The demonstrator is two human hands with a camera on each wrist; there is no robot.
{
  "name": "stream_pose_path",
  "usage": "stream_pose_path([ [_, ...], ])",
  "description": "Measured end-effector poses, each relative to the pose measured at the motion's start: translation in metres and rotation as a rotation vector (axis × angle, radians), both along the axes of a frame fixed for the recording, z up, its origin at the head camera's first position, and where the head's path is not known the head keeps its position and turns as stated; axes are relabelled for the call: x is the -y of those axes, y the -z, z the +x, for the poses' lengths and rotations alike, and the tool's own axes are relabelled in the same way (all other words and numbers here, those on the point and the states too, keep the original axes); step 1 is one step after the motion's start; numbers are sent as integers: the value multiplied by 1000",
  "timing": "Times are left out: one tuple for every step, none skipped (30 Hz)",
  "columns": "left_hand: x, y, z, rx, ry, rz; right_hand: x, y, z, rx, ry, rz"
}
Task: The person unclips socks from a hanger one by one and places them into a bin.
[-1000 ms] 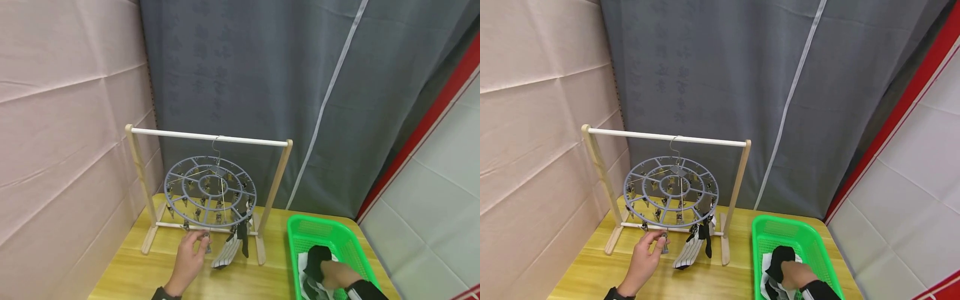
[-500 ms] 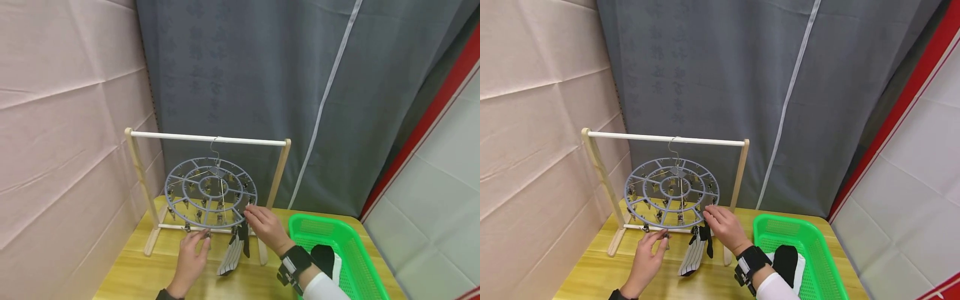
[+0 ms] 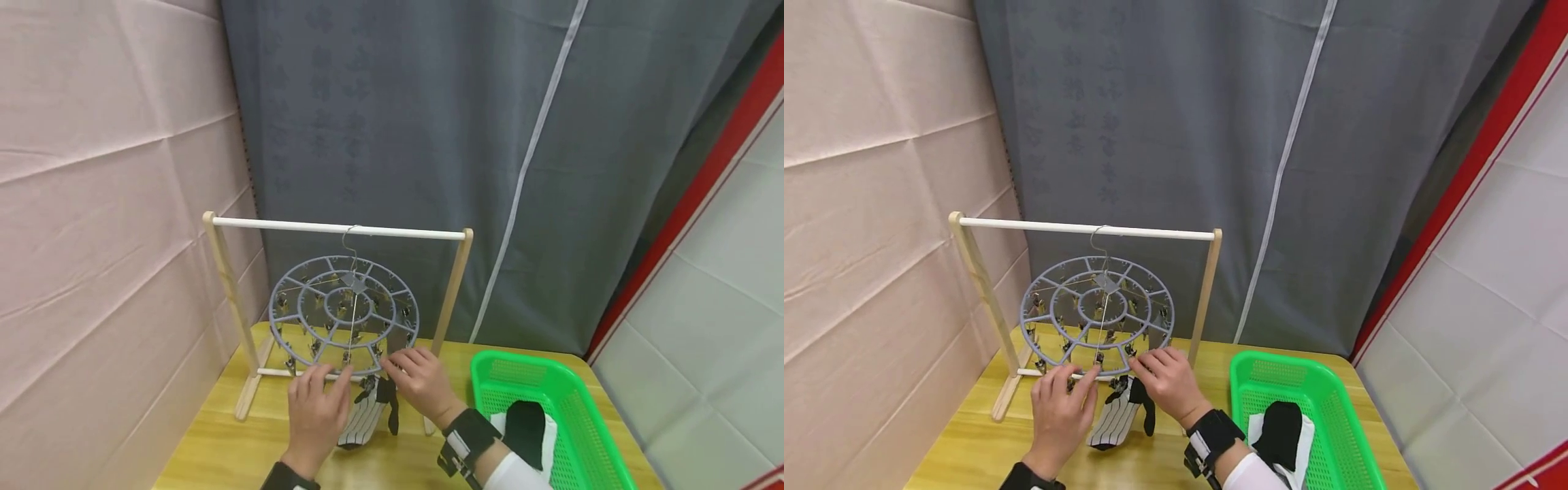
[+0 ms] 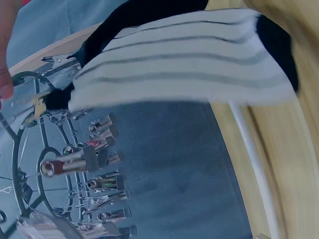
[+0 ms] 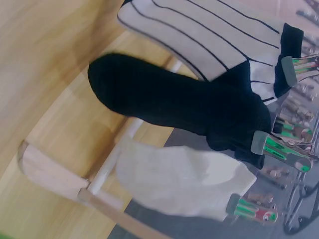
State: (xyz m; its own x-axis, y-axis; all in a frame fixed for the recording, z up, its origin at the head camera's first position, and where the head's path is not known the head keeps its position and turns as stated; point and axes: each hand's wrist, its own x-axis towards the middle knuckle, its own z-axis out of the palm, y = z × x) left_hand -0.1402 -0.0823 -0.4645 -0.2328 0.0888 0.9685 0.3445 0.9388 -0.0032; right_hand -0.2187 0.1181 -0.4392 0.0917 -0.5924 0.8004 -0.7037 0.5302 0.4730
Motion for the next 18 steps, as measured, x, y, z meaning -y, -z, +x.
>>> stream_pose_path([
  [0,0,0,4,-10,6,3,0,1,-4,-6,1],
  [0,0,-1,4,-21,11,5,0,3,-4,-13,6],
  [1,-1,-1,4,-28,18,8,0,4,-4,-30,7],
  [2,-1,-1,2,-31,26,10,-1,5,-3,-49,6],
  [3,-1,-2,1,-32,34,11,-1,6,1,-65,6],
  [5,-2,-2,3,-31,44,12,-2,6,4,-80,4],
  [7,-2,-2,7,-28,55,13,-3,6,6,-90,0],
  [9,-2,-2,12,-24,67,13,-3,6,3,-96,-6],
  [12,-2,-2,21,-14,82,13,-4,6,0,-98,-18],
  [14,-2,-2,28,-8,94,13,-4,6,-3,-92,-27],
  [17,-2,-2,35,-6,104,12,-4,6,0,-83,-34],
  [19,-2,-2,41,-1,115,11,-4,6,6,-73,-38],
  [22,-2,-3,44,2,126,11,-4,6,16,-62,-38],
  [24,-2,-3,47,7,135,10,-4,7,25,-57,-36],
  [25,-2,-3,50,11,143,9,-4,8,40,-54,-28],
  [27,-2,-4,50,11,148,9,-5,9,54,-52,-14],
  [28,-1,-4,50,12,154,9,-5,10,69,-52,0],
  [29,-1,-5,48,15,162,9,-5,10,80,-52,14],
])
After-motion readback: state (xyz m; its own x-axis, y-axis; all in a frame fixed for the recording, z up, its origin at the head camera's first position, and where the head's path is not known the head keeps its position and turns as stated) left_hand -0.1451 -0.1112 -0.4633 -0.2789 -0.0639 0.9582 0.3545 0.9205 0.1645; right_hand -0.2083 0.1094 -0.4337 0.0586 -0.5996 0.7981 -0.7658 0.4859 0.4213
